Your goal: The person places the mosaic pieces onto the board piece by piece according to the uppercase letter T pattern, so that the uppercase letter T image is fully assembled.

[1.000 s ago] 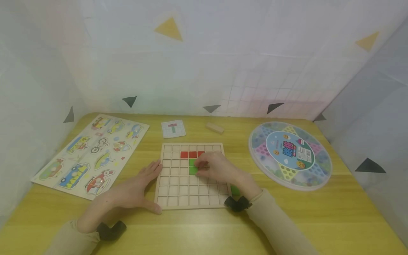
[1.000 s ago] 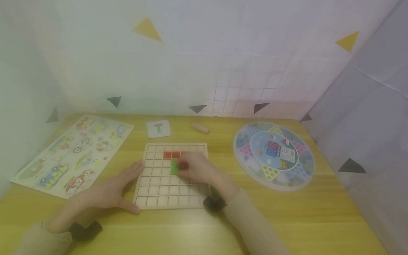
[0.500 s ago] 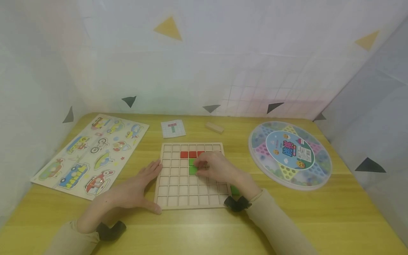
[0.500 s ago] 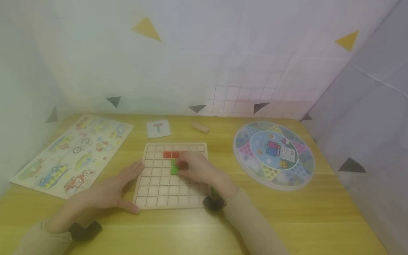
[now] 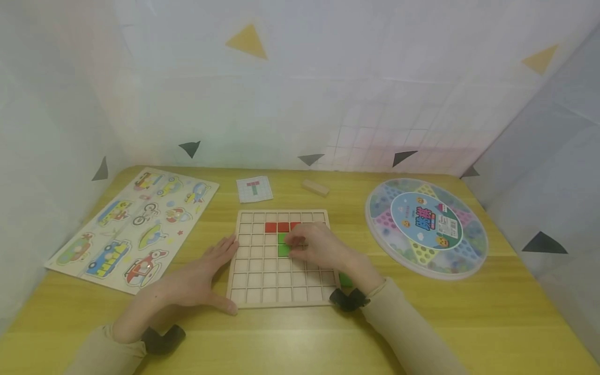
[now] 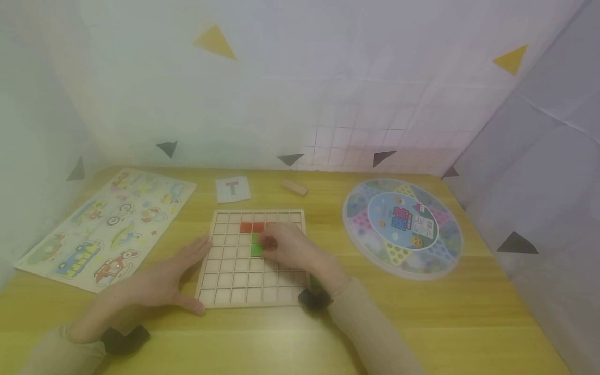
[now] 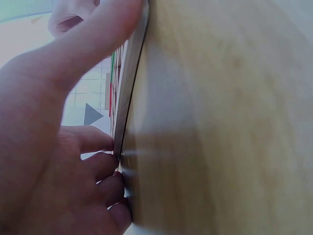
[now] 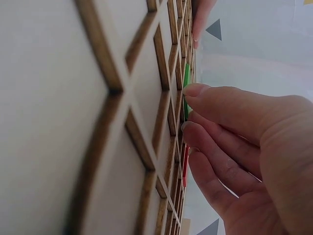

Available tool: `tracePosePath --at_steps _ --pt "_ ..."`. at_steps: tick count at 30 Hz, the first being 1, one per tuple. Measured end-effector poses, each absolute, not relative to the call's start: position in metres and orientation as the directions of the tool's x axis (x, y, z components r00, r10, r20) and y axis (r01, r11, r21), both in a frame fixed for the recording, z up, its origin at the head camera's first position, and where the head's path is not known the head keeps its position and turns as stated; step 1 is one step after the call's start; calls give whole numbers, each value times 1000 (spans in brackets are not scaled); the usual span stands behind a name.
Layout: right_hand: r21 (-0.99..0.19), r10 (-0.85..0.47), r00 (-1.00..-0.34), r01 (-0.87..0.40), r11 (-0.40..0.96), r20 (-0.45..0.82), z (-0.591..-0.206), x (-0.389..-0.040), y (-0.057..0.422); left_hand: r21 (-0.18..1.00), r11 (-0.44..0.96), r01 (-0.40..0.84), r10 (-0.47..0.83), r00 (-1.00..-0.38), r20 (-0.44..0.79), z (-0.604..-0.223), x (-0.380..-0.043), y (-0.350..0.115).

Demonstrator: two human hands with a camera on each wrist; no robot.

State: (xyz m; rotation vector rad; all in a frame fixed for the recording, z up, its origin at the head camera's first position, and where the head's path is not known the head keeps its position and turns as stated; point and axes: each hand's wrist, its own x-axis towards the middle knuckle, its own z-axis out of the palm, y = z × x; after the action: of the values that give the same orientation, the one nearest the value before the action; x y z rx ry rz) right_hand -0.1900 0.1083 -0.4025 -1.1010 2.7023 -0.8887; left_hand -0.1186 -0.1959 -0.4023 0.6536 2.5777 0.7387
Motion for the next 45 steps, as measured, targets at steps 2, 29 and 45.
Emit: tracePosePath --at_steps 2,29,45 --pt "-548 -663 -737 -612 570 133 -402 -190 108 570 754 327 526 -820 -225 -402 -119 -196" --pt "-670 -641 -763 -519 531 84 -382 -189 122 576 747 332 530 -820 -215 -402 -118 -197" --pt "-541 -615 -781 -566 622 109 -358 -170 211 579 743 334 534 -818 -214 -404 -119 -198"
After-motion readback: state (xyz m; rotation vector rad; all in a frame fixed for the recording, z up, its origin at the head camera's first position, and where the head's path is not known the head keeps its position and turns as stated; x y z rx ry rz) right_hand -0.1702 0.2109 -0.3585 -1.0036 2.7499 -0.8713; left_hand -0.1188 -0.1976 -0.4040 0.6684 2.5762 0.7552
